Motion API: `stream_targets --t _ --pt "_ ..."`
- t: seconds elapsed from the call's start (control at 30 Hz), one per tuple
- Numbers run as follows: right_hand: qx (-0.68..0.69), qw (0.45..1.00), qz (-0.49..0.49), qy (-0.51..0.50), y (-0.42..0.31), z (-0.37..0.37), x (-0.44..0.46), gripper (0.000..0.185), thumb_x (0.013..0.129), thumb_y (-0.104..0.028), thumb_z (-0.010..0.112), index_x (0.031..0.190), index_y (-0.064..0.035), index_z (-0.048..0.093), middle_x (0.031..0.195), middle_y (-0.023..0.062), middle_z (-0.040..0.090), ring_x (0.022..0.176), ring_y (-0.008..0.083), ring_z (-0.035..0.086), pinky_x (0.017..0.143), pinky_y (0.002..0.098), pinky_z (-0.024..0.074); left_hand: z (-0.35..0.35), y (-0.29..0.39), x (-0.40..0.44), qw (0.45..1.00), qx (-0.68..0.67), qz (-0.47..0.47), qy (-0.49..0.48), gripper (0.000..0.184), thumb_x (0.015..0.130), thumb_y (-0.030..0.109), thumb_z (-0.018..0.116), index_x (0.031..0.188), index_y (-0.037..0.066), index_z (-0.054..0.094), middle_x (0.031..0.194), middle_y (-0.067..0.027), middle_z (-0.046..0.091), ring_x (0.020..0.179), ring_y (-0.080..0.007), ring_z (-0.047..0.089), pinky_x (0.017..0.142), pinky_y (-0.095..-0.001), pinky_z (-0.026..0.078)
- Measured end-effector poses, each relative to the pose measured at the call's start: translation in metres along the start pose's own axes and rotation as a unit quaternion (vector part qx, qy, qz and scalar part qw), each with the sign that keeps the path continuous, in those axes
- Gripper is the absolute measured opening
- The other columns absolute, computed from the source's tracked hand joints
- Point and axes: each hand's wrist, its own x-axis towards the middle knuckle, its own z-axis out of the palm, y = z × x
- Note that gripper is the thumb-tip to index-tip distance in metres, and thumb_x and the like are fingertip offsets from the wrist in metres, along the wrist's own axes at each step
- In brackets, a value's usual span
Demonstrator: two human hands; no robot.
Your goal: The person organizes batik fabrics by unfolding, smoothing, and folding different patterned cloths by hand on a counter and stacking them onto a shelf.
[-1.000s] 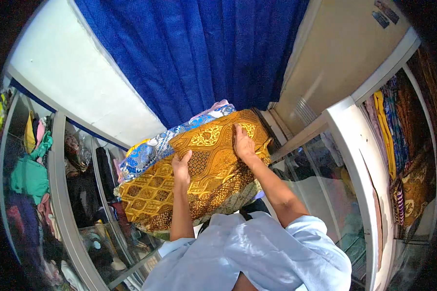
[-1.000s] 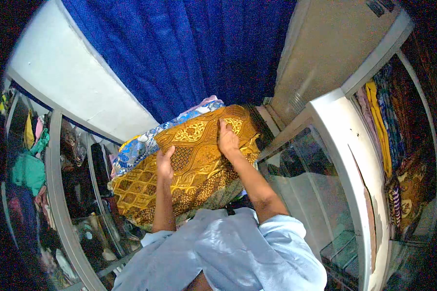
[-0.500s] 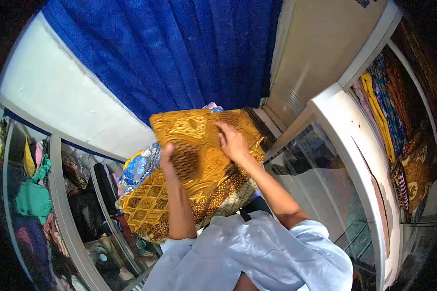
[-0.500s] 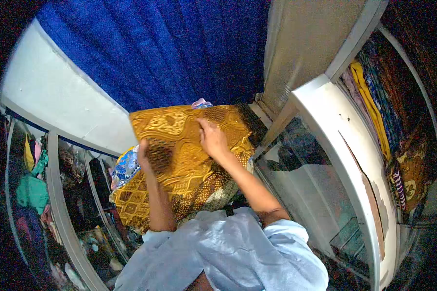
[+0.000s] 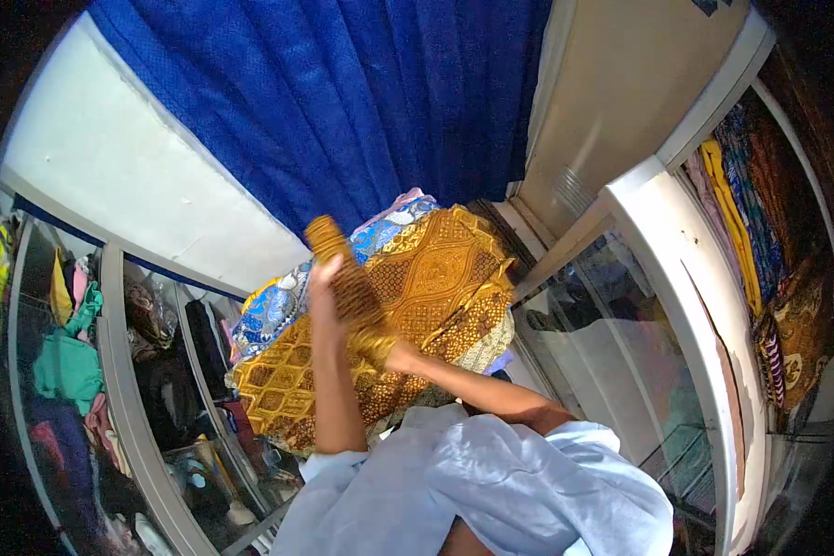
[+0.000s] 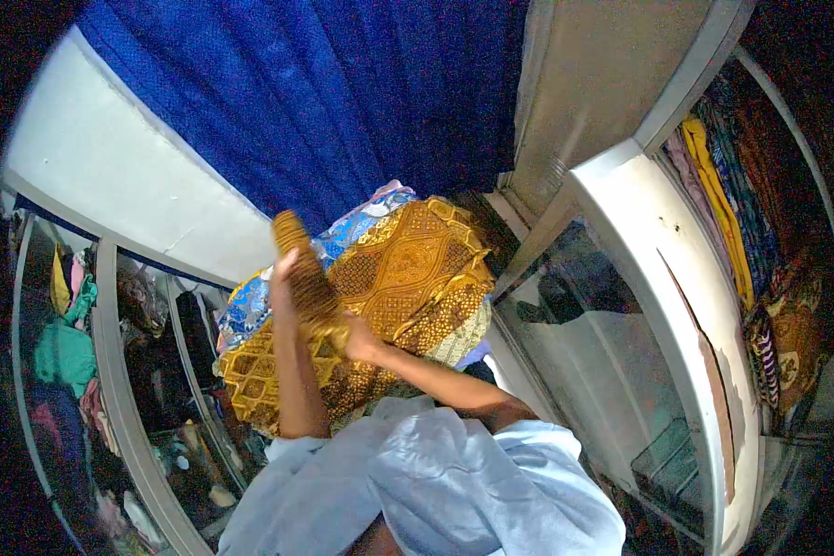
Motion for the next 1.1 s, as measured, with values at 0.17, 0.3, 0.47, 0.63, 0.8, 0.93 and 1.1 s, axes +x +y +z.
stream_targets --t 0.17,0.3,0.47,0.63,0.8,0.93,1.1 --pt "0.377 0.853 0.296 0.206 0.063 -0.014 -0.018 0.013 0.085 -0.016 0.054 0.093 -0.0068 0.058 0.087 0.0041 0.060 0.077 0.0151 0.056 0.068 0.0313 0.0483 0.060 -0.059 0.041 0.993 0.035 -0.020 -0.112 0.043 0.086 0.031 0.057 0.117 0.004 0.046 0.106 -0.0115 0.053 0.095 -0.0212 0.054 0.080 -0.0357 0.046" --pt "0.590 0.670 0.402 0.204 0.112 -0.031 -0.040 0.003 0.086 -0.009 0.047 0.087 -0.0075 0.049 0.079 0.0061 0.054 0.076 0.0201 0.059 0.066 0.0367 0.0514 0.006 -0.143 0.075 0.840 0.522 0.120 0.084 0.060 0.073 0.039 0.071 0.116 0.003 0.048 0.112 -0.0190 0.053 0.101 -0.0317 0.053 0.087 -0.0413 0.041" --pt "0.554 0.709 0.398 0.179 0.069 -0.047 -0.063 0.008 0.085 0.000 0.046 0.092 -0.0036 0.043 0.089 0.0118 0.051 0.080 0.0265 0.060 0.070 0.0382 0.0541 -0.040 -0.168 0.032 0.788 0.567 -0.036 0.237 0.098 0.064 0.045 0.075 0.132 -0.005 0.024 0.131 -0.0316 0.033 0.120 -0.0383 0.036 0.098 -0.0432 0.031" --pt "0.461 0.773 0.409 0.153 0.062 -0.052 -0.058 0.012 0.085 0.001 0.046 0.096 -0.0010 0.042 0.086 0.0114 0.053 0.081 0.0234 0.061 0.065 0.0360 0.0547 -0.075 -0.183 0.038 0.926 0.255 -0.192 0.203 0.101 0.066 0.035 0.076 0.134 -0.008 0.016 0.132 -0.0271 0.033 0.121 -0.0348 0.037 0.099 -0.0401 0.033" --pt "0.051 0.869 0.356 0.340 0.031 -0.071 -0.057 0.053 0.074 -0.010 0.062 0.117 0.0041 0.035 0.095 0.0180 0.051 0.085 0.0301 0.054 0.072 0.0414 0.0466 -0.010 -0.108 0.004 0.977 0.092 -0.077 0.176 0.043 0.072 0.002 0.063 0.112 -0.003 0.048 0.104 -0.0095 0.057 0.095 -0.0189 0.054 0.083 -0.0330 0.043" --pt "-0.277 0.912 0.180 0.245 -0.038 -0.110 -0.044 0.083 0.062 -0.016 0.070 0.129 0.0045 0.025 0.119 0.0292 0.039 0.115 0.0394 0.036 0.097 0.0482 0.0285 -0.004 -0.105 0.009 0.997 0.050 0.034 0.043 0.041 0.074 -0.001 0.057 0.114 -0.001 0.047 0.102 -0.0081 0.058 0.092 -0.0167 0.054 0.080 -0.0311 0.043" --pt "-0.122 0.972 0.191 0.062 -0.058 -0.080 -0.008 0.095 0.063 -0.012 0.067 0.138 0.0006 0.011 0.138 0.0284 0.023 0.130 0.0395 0.023 0.102 0.0464 0.0294 -0.039 -0.098 0.039 0.987 0.071 -0.119 -0.084 0.024 0.085 0.016 0.051 0.106 0.005 0.048 0.095 -0.0083 0.057 0.083 -0.0154 0.055 0.072 -0.0282 0.045"
